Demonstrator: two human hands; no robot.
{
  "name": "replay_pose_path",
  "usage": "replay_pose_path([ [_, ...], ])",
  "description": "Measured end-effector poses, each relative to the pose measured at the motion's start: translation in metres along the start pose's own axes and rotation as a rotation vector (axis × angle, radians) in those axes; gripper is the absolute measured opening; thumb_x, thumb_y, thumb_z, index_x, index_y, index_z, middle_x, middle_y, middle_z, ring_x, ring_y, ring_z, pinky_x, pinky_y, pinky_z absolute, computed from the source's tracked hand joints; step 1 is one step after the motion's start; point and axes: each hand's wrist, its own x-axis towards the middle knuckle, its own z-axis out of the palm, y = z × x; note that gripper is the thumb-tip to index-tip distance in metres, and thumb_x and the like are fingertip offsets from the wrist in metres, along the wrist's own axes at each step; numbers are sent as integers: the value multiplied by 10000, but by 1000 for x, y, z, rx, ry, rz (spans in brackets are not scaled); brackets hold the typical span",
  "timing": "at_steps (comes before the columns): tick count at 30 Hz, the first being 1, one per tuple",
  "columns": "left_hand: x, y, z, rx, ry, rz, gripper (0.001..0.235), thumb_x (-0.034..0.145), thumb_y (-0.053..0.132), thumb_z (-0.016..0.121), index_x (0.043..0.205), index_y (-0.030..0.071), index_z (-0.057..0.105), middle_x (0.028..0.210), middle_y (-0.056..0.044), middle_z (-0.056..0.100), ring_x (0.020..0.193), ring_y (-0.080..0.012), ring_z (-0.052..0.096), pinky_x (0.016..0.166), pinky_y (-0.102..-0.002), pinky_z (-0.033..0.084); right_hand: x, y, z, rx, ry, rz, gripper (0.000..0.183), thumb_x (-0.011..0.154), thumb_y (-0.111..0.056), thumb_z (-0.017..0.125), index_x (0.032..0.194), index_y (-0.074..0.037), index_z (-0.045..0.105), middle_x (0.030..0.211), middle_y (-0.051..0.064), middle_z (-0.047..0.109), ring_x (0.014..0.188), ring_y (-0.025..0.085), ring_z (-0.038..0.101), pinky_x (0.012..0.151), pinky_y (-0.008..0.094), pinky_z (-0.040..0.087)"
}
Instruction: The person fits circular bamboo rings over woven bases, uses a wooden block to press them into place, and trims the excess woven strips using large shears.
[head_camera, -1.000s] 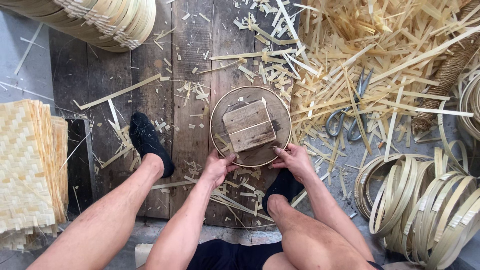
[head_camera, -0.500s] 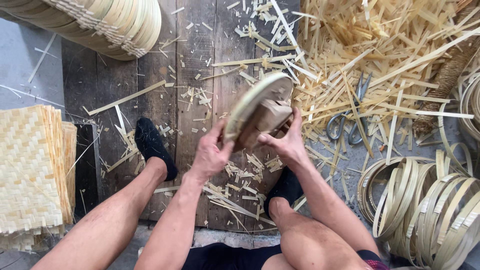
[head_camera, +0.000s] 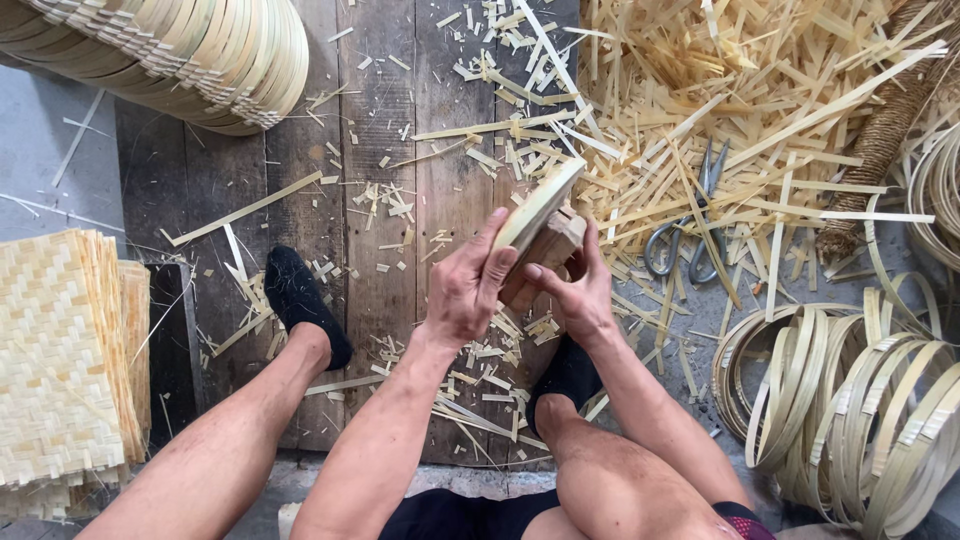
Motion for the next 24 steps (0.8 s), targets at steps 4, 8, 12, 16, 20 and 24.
replay_pose_path([
  [4, 5, 13, 11, 101, 23, 8, 572, 1135, 492, 385, 1515, 80, 503, 1198, -214, 742, 983, -310, 775, 779, -393, 655, -2, 7, -10, 123, 16, 15, 1406, 612, -419, 936, 1647, -23, 70, 1483, 253, 519, 1388, 341, 525, 1184, 422, 401],
  [8, 9, 11, 14, 99, 42, -158, 672, 1092, 517, 293, 1505, 24, 490, 1014, -213, 739, 732, -264, 730, 521, -354, 596, -11, 23, -14, 204, 1, -66, 1322, 634, -384, 936, 1615, -24, 128, 1475, 245, 483, 1364, 335, 510, 1156, 439, 422],
  [12, 25, -28, -25, 118, 163, -190, 739, 1082, 595, 237, 1391, 18, 581, 754, -128, 713, 574, -143, 721, 442, -289, 558, -10, 62, -56, 576, -168, 23, 1026, 788, -407, 866, 1562, 34, 356, 1448, 234, 514, 1340, 354, 517, 1153, 511, 433],
  [16, 25, -66, -108, 141, 276, -471, 704, 1038, 591, 294, 1259, 43, 678, 656, -90, 668, 540, -135, 669, 488, -341, 581, -12, 106, -80, 916, -205, 91, 880, 852, -511, 782, 1512, -25, 462, 1469, 149, 569, 1378, 336, 514, 1174, 520, 412],
  [20, 19, -82, -178, 37, 417, -485, 536, 1113, 474, 491, 1139, -6, 728, 942, -57, 744, 853, -116, 681, 767, -307, 569, 11, 118, -38, 949, -329, 49, 884, 854, -583, 711, 1503, -36, 463, 1461, 159, 569, 1359, 337, 540, 1149, 533, 431],
  [24, 25, -97, -201, -333, 449, -609, 357, 1074, 335, 584, 1150, 9, 710, 1024, -61, 745, 875, -107, 670, 777, -275, 573, 30, 96, 1, 815, -319, 115, 806, 920, -586, 578, 1505, -46, 449, 1465, 159, 549, 1348, 322, 549, 1129, 513, 451],
])
